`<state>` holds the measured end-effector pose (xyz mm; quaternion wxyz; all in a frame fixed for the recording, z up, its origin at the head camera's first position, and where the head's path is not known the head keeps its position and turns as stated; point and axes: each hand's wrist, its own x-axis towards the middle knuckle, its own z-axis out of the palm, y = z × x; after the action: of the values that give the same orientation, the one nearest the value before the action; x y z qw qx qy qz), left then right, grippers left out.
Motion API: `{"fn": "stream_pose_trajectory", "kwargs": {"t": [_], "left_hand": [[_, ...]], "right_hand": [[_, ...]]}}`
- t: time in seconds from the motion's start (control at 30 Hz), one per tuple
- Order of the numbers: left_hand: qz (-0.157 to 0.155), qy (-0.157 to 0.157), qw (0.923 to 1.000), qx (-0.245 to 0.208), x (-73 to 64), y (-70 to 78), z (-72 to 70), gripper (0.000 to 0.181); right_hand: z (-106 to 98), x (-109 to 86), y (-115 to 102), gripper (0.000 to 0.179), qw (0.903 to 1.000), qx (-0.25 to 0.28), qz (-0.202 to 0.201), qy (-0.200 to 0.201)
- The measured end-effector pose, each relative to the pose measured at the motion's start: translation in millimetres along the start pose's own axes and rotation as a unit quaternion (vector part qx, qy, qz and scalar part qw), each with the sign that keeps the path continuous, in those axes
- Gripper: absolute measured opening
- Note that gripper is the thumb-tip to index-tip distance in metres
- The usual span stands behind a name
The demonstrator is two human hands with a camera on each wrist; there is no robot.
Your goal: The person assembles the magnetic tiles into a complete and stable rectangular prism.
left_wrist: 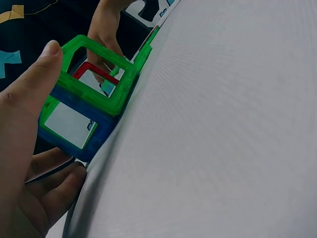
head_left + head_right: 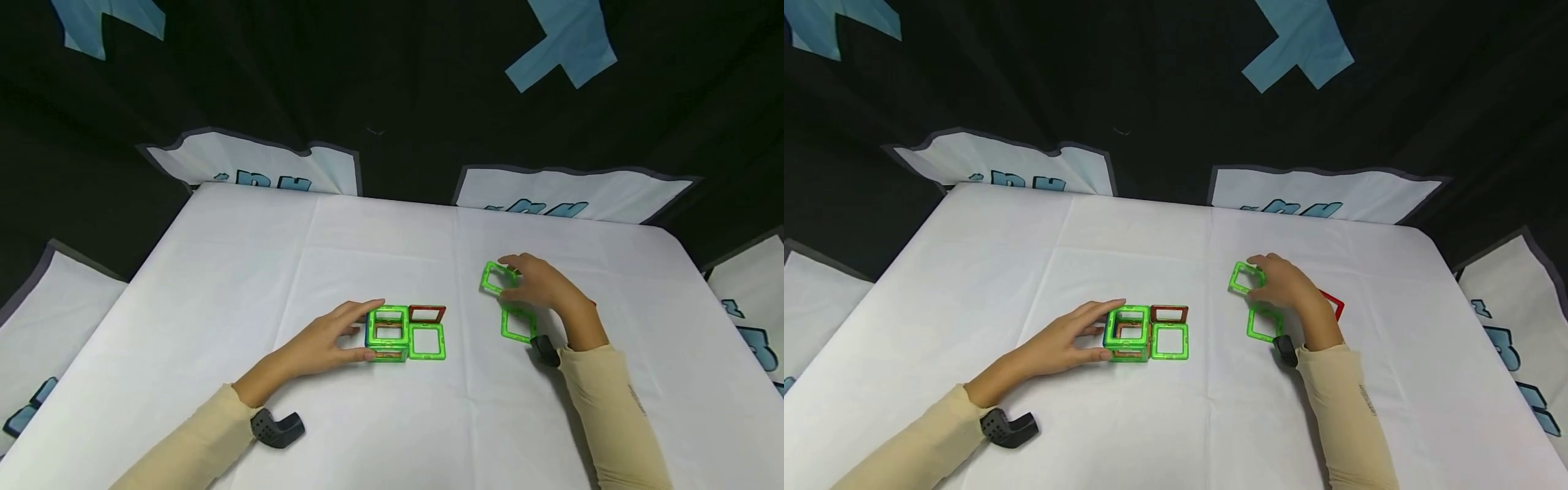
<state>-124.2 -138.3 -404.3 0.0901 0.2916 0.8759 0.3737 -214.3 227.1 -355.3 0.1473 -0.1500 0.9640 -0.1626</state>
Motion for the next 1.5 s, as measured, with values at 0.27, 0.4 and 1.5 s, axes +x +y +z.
{"fn": "stream_pose_trajectory", "kwargs": {"t": [0.27,0.4,1.5], "left_hand": [[0.001,0.002,1.0,-0.001,-1.0,0.2,0.2,0.075],[0.002,0.002,1.0,-0.002,-0.8,0.4,0.4,0.075],[0.011,0.005,0.9999,0.003,2.1,-2.8,1.8,0.075]], "right_hand": [[0,-23.5,-39,0.055,0.9955,-0.01,-0.088,0.035],[2,-34.5,-57,0.054,0.9897,-0.016,-0.133,0.051],[32,-47.6,-104,0.048,0.9545,-0.095,-0.272,0.076]]}}
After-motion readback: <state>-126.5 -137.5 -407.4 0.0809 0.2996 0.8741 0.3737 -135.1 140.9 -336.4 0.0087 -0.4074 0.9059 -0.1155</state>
